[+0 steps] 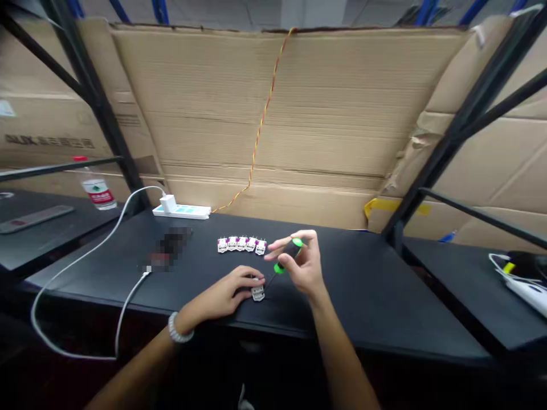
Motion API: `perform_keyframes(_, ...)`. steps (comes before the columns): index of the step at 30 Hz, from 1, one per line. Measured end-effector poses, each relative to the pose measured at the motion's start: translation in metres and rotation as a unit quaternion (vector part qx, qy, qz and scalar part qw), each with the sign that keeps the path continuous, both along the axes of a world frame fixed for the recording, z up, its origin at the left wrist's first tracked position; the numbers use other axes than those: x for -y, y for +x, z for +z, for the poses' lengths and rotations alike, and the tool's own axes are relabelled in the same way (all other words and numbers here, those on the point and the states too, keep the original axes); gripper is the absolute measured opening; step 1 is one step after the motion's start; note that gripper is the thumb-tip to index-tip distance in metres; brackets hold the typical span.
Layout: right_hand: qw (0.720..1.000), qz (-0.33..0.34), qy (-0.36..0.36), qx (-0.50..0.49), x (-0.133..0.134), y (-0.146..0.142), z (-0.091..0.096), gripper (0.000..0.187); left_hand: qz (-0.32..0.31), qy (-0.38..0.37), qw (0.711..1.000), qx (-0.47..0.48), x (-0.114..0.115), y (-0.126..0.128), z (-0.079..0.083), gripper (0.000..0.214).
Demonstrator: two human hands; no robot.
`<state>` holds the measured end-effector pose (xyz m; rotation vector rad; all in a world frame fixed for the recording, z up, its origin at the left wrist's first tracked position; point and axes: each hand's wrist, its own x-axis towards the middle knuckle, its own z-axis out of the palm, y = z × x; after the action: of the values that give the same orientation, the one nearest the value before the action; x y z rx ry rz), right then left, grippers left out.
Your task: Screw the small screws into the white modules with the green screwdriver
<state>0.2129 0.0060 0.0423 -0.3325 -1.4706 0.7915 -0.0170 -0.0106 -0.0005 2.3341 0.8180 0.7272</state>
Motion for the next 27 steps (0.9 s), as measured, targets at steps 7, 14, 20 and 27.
perform_keyframes(7, 1.000, 0.005, -0.024, -0.005, 0.003, -0.001, -0.002, 0.044, -0.001, -0.001, 1.000, 0.000, 0.000, 0.001, 0.001, 0.041)
perform_keyframes(14, 1.000, 0.007, -0.012, 0.008, -0.001, 0.013, -0.003, 0.026, 0.000, -0.004, 1.000, 0.004, 0.001, 0.001, 0.001, 0.040)
perform_keyframes(20, 0.997, -0.056, 0.041, -0.017, -0.004, 0.009, 0.002, 0.039, -0.001, -0.002, 1.000, -0.005, 0.000, 0.001, 0.002, 0.041)
perform_keyframes(27, 0.998, -0.057, 0.002, 0.019, 0.003, 0.013, -0.003, 0.034, -0.002, 0.003, 1.000, -0.004, 0.001, 0.001, 0.003, 0.041)
